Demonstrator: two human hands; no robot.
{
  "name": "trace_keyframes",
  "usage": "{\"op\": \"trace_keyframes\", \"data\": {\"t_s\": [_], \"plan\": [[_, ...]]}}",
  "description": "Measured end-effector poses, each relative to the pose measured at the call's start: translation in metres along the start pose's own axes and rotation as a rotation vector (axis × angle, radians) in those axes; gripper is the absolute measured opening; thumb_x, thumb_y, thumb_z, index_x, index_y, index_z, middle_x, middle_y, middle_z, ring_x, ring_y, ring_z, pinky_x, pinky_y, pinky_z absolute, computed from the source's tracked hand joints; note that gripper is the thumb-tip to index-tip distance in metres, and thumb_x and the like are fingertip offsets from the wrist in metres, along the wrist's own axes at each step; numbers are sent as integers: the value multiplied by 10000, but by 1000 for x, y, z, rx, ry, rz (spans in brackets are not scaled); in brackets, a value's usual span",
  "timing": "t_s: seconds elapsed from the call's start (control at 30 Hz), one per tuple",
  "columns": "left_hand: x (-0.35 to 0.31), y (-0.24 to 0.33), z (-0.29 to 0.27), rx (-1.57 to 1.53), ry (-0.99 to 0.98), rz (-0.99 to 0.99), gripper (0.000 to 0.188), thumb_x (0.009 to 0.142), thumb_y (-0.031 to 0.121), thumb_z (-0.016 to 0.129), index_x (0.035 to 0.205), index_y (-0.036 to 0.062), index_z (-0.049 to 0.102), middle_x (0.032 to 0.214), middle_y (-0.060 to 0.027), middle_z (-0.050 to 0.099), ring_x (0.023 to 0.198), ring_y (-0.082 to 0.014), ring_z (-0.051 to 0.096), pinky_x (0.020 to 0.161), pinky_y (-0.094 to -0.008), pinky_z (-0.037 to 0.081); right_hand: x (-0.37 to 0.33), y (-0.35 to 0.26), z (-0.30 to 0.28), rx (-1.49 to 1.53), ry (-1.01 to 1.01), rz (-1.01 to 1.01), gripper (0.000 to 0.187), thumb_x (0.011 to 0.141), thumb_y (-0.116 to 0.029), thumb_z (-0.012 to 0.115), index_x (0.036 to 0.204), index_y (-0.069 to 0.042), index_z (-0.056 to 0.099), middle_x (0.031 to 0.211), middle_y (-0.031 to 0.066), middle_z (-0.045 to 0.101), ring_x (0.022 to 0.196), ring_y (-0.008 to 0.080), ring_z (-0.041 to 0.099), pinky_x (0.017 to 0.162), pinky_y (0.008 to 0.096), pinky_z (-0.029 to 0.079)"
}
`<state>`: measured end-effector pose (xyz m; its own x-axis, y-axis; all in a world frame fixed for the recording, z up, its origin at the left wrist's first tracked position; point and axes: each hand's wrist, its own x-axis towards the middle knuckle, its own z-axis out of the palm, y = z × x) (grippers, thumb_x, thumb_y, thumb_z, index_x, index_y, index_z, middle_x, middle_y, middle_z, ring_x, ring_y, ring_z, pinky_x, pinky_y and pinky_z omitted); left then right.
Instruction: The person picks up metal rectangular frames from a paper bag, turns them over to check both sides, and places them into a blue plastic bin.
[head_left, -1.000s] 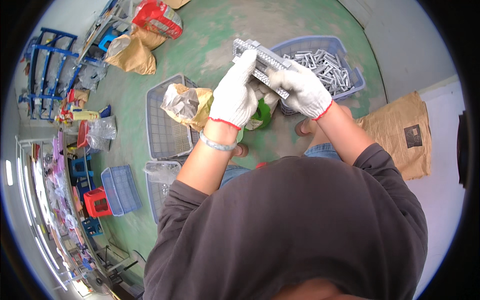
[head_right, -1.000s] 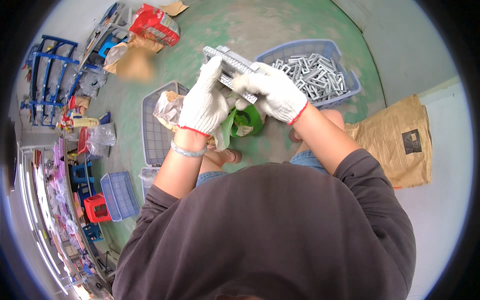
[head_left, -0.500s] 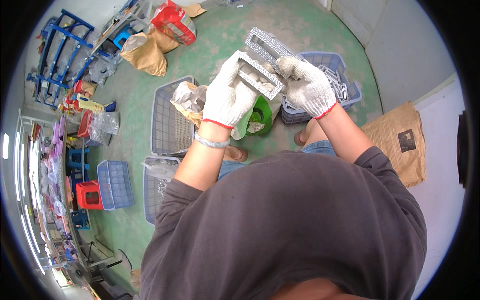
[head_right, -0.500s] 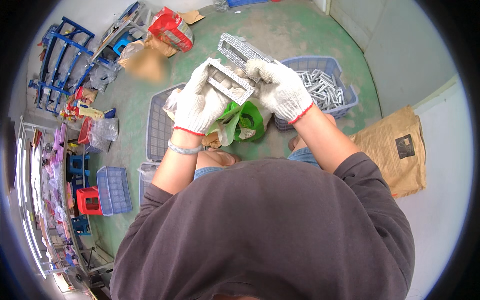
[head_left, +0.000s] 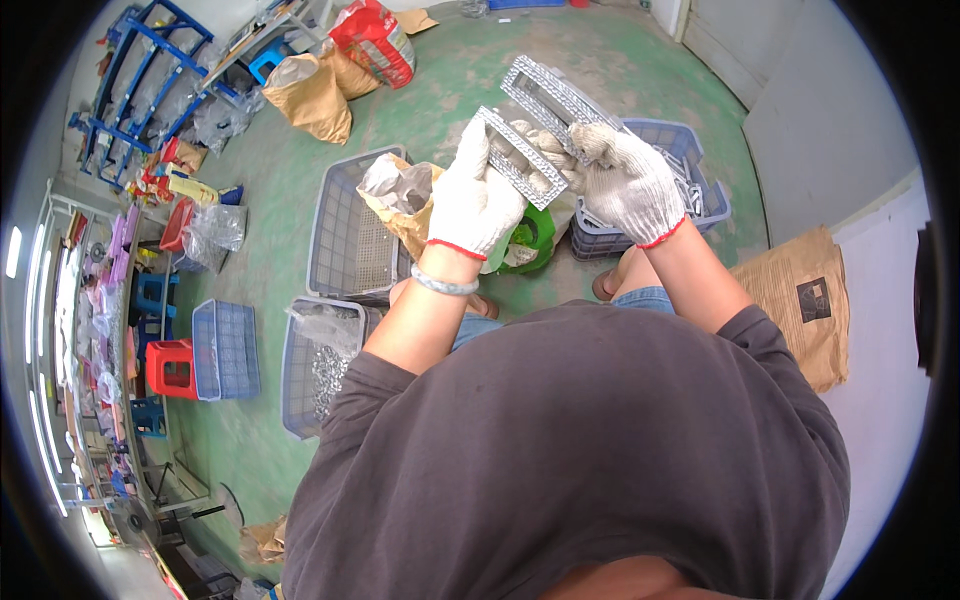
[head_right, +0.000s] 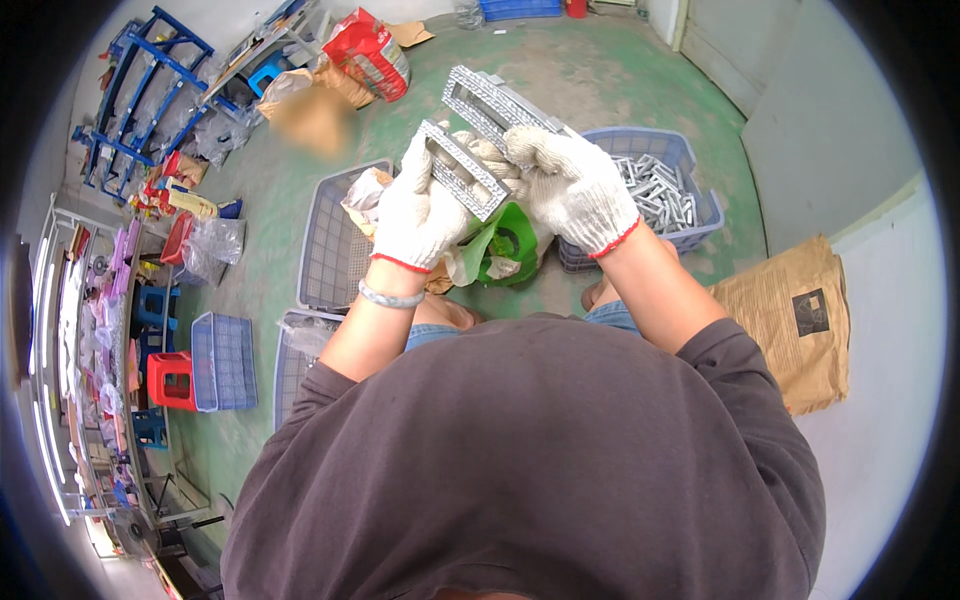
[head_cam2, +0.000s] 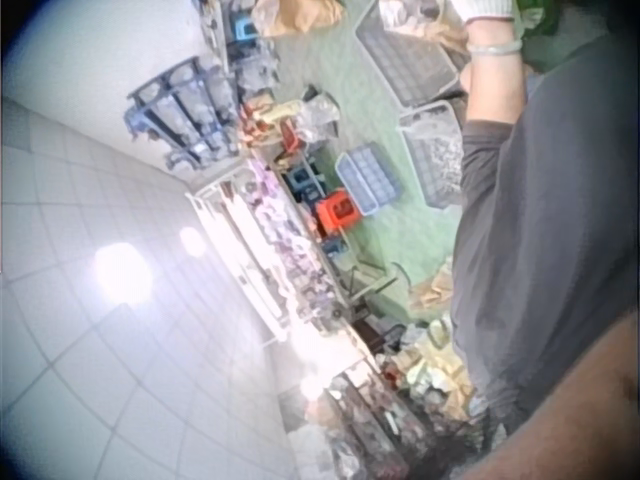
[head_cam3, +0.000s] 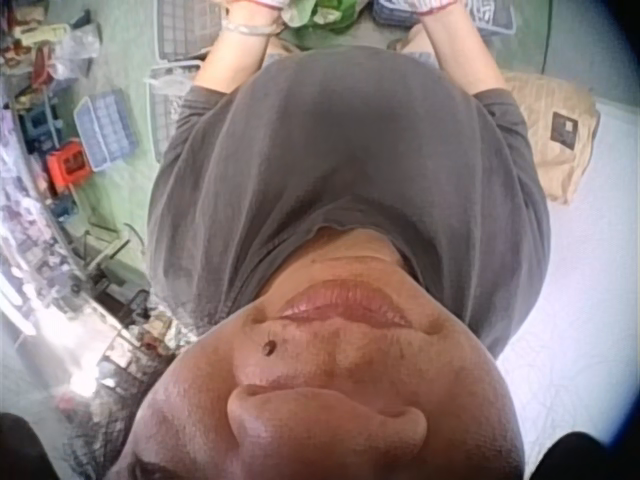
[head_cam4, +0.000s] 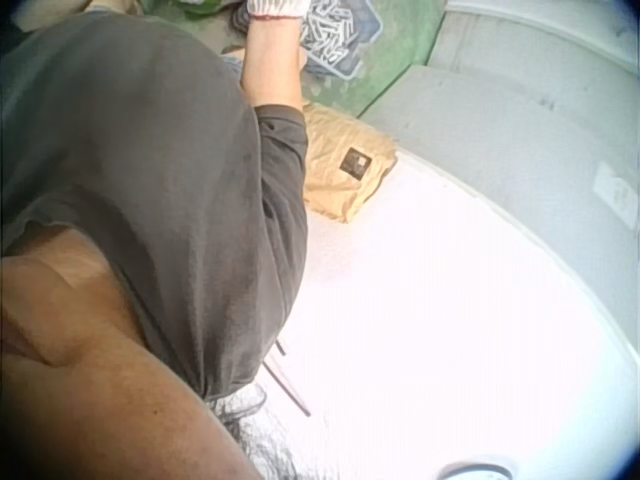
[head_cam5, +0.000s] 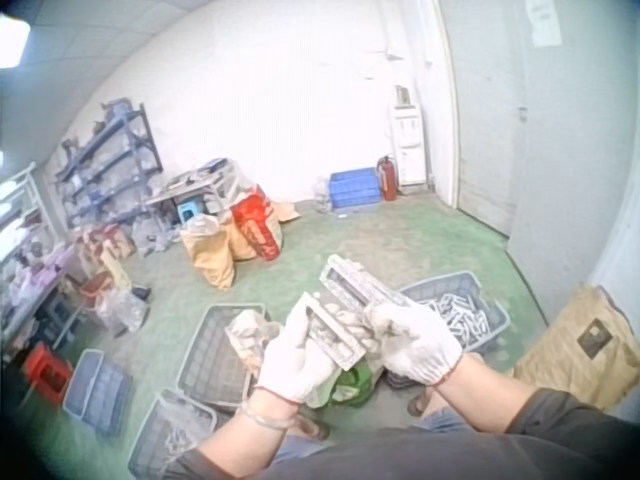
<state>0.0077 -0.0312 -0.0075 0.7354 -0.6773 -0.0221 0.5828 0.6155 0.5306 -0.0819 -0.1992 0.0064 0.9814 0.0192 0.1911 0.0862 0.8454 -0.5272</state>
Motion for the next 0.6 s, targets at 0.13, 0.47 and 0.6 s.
{"op": "trace_keyframes", "data": {"t_s": [0.13, 0.47, 0.6], "plan": [[2, -3, -9, -38, 36, 19, 392, 1015, 364, 503, 1245, 47, 530, 1264, -172, 563, 1173, -357, 535, 1032, -525, 429, 0, 3, -2, -27, -9, -9, 183, 884, -56, 602, 1021, 65, 623, 1044, 184, 667, 999, 298, 644, 913, 422, 524], [-5, 0, -12, 41, 138, 59, 616, 979, 570, 454, 1238, 17, 537, 1072, -120, 614, 1010, -246, 586, 895, -376, 504, -9, 3, 20, -126, -12, 59, 329, 846, -5, 606, 1166, 64, 579, 1026, 132, 656, 961, 236, 646, 898, 379, 536], [-15, 9, -3, -271, 112, -106, 719, 853, 708, 557, 1163, 59, 527, 837, -40, 503, 761, -180, 526, 688, -322, 510, -14, -1, 33, -380, -6, 38, 381, 805, 2, 673, 1172, 54, 583, 1059, 111, 657, 933, 185, 642, 848, 310, 530]]}}
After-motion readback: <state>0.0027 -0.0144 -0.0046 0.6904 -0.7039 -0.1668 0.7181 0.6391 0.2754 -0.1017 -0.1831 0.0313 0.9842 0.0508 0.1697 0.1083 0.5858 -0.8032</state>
